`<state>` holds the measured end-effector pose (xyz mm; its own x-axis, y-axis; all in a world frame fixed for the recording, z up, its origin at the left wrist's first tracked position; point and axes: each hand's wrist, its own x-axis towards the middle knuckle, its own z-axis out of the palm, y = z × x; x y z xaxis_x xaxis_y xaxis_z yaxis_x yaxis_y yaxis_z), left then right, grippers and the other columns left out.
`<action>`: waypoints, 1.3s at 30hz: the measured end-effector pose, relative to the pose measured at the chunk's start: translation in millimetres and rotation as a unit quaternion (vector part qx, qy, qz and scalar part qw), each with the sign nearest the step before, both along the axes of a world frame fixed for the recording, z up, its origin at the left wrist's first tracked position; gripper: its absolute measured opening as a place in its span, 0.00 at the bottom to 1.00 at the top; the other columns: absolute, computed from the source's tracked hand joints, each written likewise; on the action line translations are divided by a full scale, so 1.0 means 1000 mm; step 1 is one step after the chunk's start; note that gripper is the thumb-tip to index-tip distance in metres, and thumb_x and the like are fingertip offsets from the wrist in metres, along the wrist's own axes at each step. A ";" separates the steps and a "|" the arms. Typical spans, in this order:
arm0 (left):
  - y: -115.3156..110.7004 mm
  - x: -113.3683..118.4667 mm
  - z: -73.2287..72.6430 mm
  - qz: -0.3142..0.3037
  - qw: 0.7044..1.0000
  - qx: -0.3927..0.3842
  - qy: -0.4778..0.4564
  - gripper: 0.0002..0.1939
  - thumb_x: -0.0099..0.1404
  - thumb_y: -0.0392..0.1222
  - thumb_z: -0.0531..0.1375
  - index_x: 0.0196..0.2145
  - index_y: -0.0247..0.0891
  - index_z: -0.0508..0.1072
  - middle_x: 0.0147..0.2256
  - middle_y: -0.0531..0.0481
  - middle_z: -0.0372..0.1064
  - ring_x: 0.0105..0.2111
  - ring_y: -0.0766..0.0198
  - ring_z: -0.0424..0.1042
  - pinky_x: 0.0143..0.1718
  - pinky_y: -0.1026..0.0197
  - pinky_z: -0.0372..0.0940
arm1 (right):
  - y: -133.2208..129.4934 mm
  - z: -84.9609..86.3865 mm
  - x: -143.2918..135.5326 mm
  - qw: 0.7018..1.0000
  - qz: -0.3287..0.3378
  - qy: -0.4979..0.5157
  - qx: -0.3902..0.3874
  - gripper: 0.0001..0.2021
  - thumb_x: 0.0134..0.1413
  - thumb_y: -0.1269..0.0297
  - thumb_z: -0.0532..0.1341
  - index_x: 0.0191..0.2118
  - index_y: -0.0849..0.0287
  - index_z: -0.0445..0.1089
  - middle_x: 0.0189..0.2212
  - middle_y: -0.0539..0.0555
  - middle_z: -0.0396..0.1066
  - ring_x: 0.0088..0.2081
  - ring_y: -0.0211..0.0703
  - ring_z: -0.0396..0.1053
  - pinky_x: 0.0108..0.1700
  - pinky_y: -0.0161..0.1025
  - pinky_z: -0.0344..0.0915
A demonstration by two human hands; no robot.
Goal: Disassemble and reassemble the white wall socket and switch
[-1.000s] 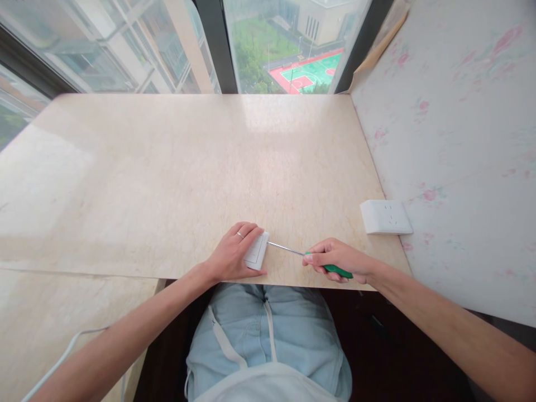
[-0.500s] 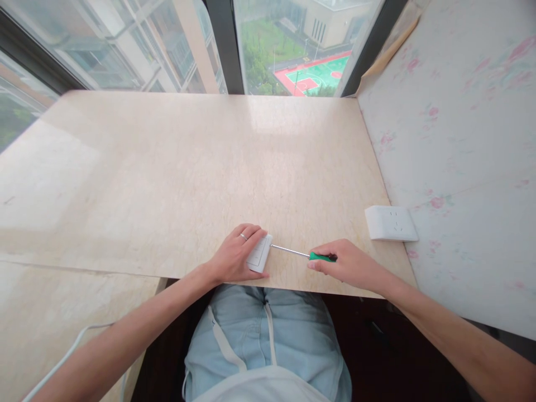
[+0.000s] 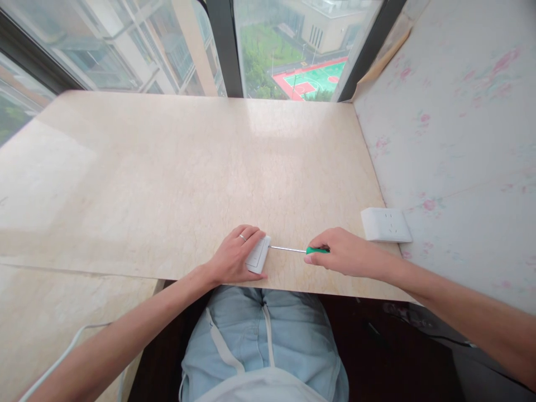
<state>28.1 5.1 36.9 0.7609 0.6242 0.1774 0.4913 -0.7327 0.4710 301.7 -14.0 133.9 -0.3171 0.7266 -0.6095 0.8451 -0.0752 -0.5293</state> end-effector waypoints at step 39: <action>0.001 -0.001 -0.002 0.003 1.000 0.004 -0.008 0.46 0.52 0.70 0.65 0.58 0.35 0.62 0.49 0.35 0.68 0.48 0.44 0.69 0.52 0.42 0.66 | -0.053 -0.041 0.007 0.836 0.203 -0.115 0.498 0.11 0.67 0.72 0.54 0.33 0.61 0.71 0.20 0.49 0.65 0.21 0.39 0.62 0.25 0.42 0.43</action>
